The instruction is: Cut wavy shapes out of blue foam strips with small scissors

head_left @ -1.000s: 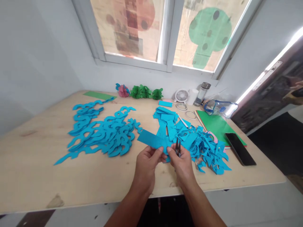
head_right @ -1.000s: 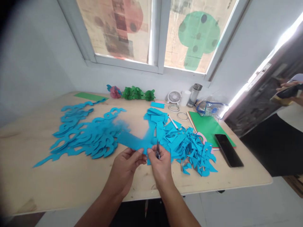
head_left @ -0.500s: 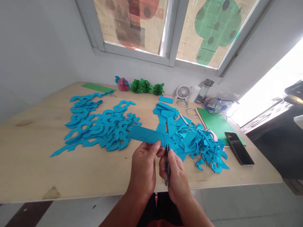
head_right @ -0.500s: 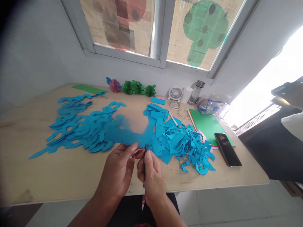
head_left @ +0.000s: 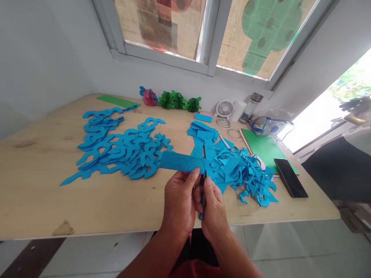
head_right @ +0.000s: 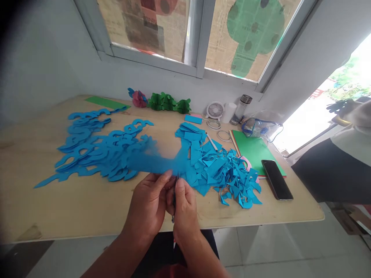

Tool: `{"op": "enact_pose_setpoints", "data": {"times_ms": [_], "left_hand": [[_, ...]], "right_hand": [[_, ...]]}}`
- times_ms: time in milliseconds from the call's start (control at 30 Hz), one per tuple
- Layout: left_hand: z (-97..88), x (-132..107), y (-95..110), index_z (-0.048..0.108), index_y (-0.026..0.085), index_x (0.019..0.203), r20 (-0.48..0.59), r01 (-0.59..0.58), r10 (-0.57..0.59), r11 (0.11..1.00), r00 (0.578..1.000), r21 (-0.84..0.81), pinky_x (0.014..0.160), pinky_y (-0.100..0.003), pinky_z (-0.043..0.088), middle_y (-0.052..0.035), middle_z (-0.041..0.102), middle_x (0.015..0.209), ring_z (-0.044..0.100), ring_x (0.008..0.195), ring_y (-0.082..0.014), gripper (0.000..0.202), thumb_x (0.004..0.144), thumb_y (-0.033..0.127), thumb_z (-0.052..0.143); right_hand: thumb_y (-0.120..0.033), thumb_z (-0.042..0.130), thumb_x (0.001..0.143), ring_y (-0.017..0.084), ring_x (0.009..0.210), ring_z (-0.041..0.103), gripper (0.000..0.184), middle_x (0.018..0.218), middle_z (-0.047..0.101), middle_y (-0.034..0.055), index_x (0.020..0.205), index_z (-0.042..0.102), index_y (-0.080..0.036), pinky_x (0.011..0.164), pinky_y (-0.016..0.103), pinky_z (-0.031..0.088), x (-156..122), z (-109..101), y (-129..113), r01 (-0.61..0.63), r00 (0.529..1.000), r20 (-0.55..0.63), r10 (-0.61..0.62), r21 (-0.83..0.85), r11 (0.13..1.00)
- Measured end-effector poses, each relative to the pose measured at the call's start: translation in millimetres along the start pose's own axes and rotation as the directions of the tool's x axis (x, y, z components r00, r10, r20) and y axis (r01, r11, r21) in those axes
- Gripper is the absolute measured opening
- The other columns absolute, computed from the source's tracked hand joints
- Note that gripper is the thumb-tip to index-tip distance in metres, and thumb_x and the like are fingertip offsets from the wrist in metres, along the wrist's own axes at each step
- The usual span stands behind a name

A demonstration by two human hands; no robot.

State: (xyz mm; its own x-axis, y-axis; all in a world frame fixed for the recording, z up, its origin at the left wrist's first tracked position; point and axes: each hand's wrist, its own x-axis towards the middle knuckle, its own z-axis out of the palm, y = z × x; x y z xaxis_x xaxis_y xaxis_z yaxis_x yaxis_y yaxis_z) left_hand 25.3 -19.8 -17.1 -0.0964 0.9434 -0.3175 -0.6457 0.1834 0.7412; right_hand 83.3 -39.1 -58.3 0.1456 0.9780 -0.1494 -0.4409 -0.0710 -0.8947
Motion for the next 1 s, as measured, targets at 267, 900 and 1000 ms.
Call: {"op": "enact_pose_setpoints", "data": {"times_ms": [267,900,1000], "left_hand": [[0.1,-2.4,-1.4,0.055,0.015,0.058,-0.011,-0.01,0.01,1.0,1.0,-0.02,0.037,-0.016,0.034,0.0037,0.055,0.048,0.043,0.038,-0.0055,0.023,0.063,0.027,0.075],[2.9,-8.5,2.5,0.056,0.016,0.057,-0.025,0.001,-0.003,0.998,1.0,-0.056,0.039,-0.017,0.034,0.006,0.049,0.046,0.041,0.04,-0.0052,0.022,0.06,0.024,0.076],[4.3,-9.8,3.6,0.055,0.016,0.056,-0.023,0.005,-0.006,0.999,1.0,-0.049,0.034,-0.017,0.028,0.0073,0.044,0.042,0.036,0.036,-0.0047,0.023,0.06,0.024,0.076]], "right_hand": [[-0.051,0.054,0.086,0.007,0.044,0.024,0.046,0.049,0.035,-0.0061,0.056,0.046,-0.018,0.039,0.023,0.014,-0.9,0.8,-1.5,0.0,1.0,-0.009,0.0,0.032,0.999],[-0.057,0.056,0.081,0.007,0.041,0.023,0.049,0.046,0.034,-0.0069,0.053,0.043,-0.018,0.039,0.022,0.012,-3.0,2.9,-4.1,-0.039,0.999,0.005,0.039,0.032,0.999],[-0.058,0.057,0.079,0.007,0.041,0.023,0.05,0.045,0.035,-0.0069,0.053,0.043,-0.018,0.039,0.022,0.013,-2.5,3.4,-4.9,-0.027,1.0,0.005,0.026,0.04,0.999]]}}
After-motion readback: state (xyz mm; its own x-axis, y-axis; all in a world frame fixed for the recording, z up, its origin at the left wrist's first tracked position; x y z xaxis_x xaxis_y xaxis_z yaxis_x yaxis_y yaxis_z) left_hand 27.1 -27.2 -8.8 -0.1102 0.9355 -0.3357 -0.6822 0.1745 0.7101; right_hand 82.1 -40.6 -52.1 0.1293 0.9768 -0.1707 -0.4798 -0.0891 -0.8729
